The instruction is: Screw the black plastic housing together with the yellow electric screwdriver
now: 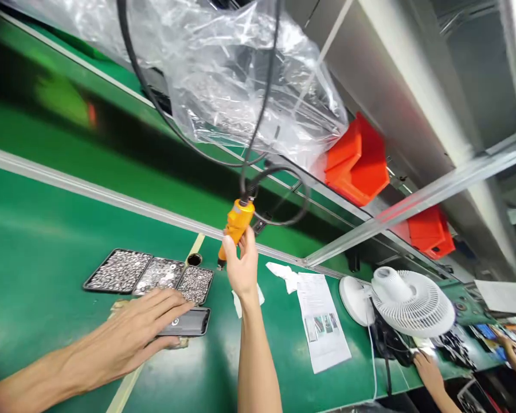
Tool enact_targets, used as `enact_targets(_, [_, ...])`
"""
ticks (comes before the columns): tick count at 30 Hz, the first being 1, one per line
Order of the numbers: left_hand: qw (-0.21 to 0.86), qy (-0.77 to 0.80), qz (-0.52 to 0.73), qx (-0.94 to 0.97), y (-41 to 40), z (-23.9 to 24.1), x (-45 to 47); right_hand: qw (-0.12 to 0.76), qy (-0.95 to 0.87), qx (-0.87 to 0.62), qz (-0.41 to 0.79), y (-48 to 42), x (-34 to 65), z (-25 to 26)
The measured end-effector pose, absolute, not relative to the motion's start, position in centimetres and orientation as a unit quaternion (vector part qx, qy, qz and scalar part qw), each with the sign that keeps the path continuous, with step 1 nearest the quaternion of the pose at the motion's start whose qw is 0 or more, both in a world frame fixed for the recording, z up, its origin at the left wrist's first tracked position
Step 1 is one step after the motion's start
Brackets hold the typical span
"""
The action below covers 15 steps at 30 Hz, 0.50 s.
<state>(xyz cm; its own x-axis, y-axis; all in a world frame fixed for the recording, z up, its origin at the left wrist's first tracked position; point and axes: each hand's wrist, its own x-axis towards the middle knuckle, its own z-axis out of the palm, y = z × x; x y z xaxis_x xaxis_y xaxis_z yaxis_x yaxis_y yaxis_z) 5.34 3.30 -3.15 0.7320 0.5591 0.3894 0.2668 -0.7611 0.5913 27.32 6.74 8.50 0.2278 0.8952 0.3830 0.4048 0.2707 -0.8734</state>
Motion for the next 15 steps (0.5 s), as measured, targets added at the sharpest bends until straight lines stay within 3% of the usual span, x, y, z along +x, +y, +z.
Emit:
enact_targets(2, [0.346,0.270,0.302,0.846,3.3,-2.3,6.1,0.424,-0.617,-0.653,0.117,5.1,29.6,6.5])
enact_targets(5, [0.568,0.368,0.345,0.650,3.8,0.2,5.6,0.255,-0.594,-0.759,-0.076,0.9,33.1,2.0])
enact_targets(9, [0.793,0.381,0.377,0.291,3.9,2.9,3.4,0.291,-0.570,-0.764,-0.083,-3.0,36.1,-3.7])
enact_targets(13, [0.827,0.393,0.390,0.100,2.9,2.9,2.1,0.365,-0.587,-0.721,-0.055,-4.4,32.1,-3.0])
enact_targets(15, [0.827,0.389,0.399,0.070,2.1,2.6,2.0,0.463,-0.612,-0.639,-0.056,-4.9,27.1,-0.9])
